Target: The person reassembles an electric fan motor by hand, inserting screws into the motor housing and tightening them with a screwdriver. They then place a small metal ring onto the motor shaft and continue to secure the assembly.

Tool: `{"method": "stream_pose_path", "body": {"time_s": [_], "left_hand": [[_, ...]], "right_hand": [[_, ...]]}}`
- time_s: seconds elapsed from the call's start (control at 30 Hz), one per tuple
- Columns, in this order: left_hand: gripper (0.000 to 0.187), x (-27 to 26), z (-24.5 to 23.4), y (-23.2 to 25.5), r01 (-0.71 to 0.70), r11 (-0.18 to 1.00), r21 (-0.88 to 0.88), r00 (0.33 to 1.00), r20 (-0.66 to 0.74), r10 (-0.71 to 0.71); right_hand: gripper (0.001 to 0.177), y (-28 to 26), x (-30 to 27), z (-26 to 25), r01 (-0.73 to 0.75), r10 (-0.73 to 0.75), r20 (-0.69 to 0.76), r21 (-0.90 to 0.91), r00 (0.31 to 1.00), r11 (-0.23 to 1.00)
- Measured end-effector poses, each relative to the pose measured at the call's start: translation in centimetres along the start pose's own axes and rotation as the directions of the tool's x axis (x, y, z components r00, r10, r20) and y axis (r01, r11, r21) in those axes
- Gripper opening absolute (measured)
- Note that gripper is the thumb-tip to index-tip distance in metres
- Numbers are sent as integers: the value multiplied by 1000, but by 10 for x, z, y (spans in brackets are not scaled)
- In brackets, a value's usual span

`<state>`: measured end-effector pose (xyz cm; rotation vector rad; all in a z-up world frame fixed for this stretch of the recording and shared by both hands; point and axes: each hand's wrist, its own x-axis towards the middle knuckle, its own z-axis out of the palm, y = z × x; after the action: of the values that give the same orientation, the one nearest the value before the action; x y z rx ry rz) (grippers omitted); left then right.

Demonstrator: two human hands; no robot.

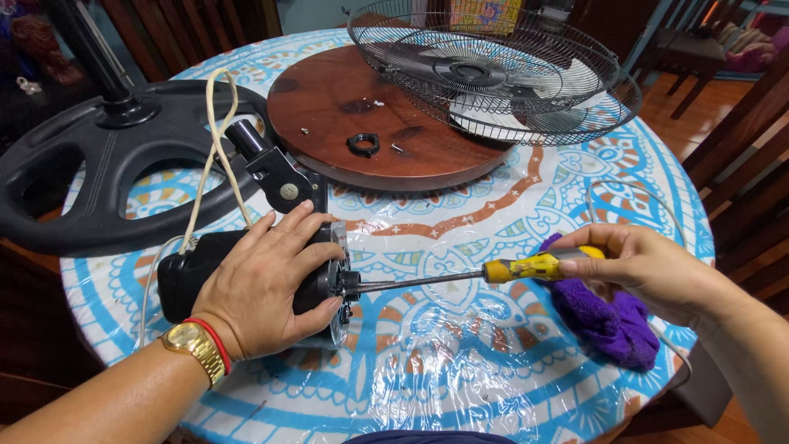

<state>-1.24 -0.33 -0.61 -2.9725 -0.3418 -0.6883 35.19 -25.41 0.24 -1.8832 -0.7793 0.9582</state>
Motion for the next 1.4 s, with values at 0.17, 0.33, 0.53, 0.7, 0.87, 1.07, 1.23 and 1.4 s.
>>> {"method": "stream_pose_path", "body": {"time_s": [0.17,0.33,0.53,0.7,0.87,1.07,1.23,1.4], "left_hand": [[52,3,-1,-1,2,1000,-9,1000,-6,-2],[52,3,-1,0,-7,1000,-17,1000,-26,7],[52,2,0,-1,-15,1000,-8,999,-46,14],[54,2,-1,0,-14,1000,6,999,-48,14],[54,1,1,2,0,1000,23,999,-36,1],[54,1,1,2,5,1000,29,1000,-28,-5],[55,2,1,2,-5,1000,27,999,-39,6],[53,1,0,1,7,999,32,1000,-29,-6]], "right_hand": [[57,-5,1,11,-296,261,-206,-160,943,942],[41,5,-6,-5,-114,119,39,-109,992,987],[43,23,2,-15,-93,93,27,-3,995,996],[67,36,16,-7,-210,189,-158,-130,969,969],[47,30,8,-4,60,-67,52,131,996,990],[44,25,4,-6,33,-23,-64,165,998,986],[50,62,26,-10,-40,32,41,194,999,980],[63,64,26,-5,-117,116,29,36,993,992]]}}
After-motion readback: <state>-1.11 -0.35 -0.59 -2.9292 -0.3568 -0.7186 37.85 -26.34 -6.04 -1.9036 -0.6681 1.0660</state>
